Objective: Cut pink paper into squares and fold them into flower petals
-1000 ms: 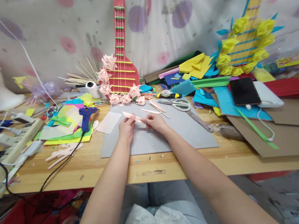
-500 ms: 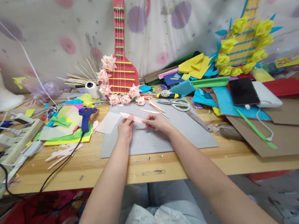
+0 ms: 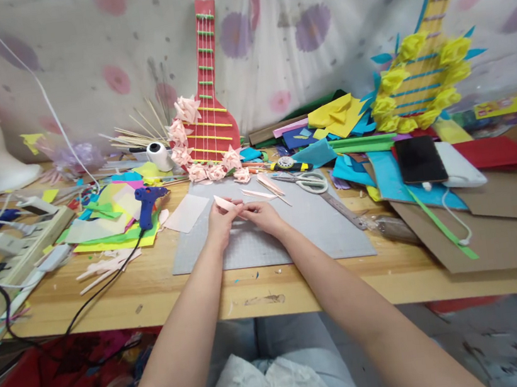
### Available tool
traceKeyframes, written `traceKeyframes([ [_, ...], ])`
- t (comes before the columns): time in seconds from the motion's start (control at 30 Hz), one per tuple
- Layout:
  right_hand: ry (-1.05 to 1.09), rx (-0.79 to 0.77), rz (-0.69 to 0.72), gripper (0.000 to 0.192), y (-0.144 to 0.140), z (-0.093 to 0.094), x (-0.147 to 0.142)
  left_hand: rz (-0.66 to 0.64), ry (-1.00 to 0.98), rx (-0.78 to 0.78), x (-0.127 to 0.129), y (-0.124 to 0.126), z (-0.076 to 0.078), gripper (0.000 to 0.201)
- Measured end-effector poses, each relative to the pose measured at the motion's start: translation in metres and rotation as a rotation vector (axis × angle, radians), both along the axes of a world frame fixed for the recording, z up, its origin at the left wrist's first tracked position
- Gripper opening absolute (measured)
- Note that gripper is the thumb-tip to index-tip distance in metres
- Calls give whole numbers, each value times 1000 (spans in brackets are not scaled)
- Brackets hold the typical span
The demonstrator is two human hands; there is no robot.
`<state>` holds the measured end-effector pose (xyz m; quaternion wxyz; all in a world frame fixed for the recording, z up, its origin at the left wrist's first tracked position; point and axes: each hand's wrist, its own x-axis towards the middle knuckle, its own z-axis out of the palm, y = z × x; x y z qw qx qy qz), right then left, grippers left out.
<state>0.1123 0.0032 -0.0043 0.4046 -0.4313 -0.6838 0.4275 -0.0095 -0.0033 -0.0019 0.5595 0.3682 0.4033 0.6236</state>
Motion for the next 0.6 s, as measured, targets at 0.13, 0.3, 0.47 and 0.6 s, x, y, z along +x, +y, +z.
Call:
traceKeyframes([
  [0.13, -32, -30, -5, 37, 0, 0, 4, 92, -72, -44, 1, 0, 3, 43],
  [0.3, -63, -80, -36, 33, -2, 5, 11, 138, -238, -68, -3, 1, 7, 37],
  [0.47, -91, -129, 1, 31, -4, 11, 15, 168, -307, -61, -6, 1, 7, 34],
  [0.6, -95, -179, 43, 32, -8, 16, 18, 219, -305, -62, -7, 2, 6, 36],
])
